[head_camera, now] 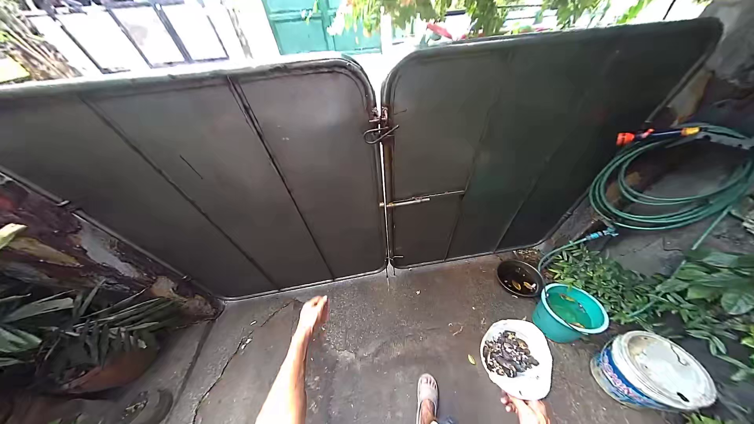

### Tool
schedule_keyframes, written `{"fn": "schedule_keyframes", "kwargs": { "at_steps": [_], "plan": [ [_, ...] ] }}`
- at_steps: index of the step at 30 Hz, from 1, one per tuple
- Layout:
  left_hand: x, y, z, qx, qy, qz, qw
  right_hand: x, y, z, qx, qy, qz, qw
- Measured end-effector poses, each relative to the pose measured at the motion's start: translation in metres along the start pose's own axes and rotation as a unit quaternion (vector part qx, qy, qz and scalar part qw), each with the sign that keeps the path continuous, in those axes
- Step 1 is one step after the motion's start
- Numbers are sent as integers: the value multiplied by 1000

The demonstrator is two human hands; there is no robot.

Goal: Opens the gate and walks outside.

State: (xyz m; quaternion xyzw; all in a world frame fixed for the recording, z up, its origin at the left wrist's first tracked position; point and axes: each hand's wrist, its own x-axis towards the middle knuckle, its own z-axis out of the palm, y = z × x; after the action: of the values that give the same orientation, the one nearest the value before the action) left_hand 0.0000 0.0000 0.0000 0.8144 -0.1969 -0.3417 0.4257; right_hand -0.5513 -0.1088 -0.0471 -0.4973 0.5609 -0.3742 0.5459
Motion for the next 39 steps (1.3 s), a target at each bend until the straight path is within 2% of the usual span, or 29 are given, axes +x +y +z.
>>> {"fn": "schedule_keyframes", "kwargs": {
  "at_steps": [2, 4, 7, 11, 15, 19, 23, 26, 28, 32, 36, 39],
  "plan": [
    [45, 77, 11, -16, -8, 67, 998, 43, -1, 18, 5, -2, -3, 1000],
    [78, 129, 31, -43, -11, 112, 993, 92, -6, 33, 19, -5, -14, 1000],
    [121, 184, 52, -57, -27, 145, 987, 151, -19, 59, 47, -19, -23, 998],
    [193, 251, 59, -48, -25, 185, 981, 215, -46, 87, 36, -19, -35, 999],
    [278, 334, 53, -61, -1, 217, 974, 257, -66, 119, 16, 14, -50, 999],
    [373, 391, 45, -58, 25, 266, 962, 279, -70, 156, 23, 60, -41, 997],
    [432, 415, 35, -10, 7, 298, 954, 282, -81, 193, 65, 93, 4, 994],
    [457, 415, 33, -20, -33, 379, 925, 284, -90, 222, 67, 119, 31, 990],
    [463, 409, 37, -78, -61, 432, 896, 285, -94, 237, 61, 128, 47, 989],
    [454, 408, 46, -128, -135, 448, 874, 298, -101, 265, 59, 132, 54, 988],
    [426, 404, 48, -136, -129, 448, 874, 315, -112, 292, 66, 141, 58, 986],
    [440, 409, 52, -73, -51, 525, 846, 328, -113, 308, 70, 137, 41, 987]
  ]
}}
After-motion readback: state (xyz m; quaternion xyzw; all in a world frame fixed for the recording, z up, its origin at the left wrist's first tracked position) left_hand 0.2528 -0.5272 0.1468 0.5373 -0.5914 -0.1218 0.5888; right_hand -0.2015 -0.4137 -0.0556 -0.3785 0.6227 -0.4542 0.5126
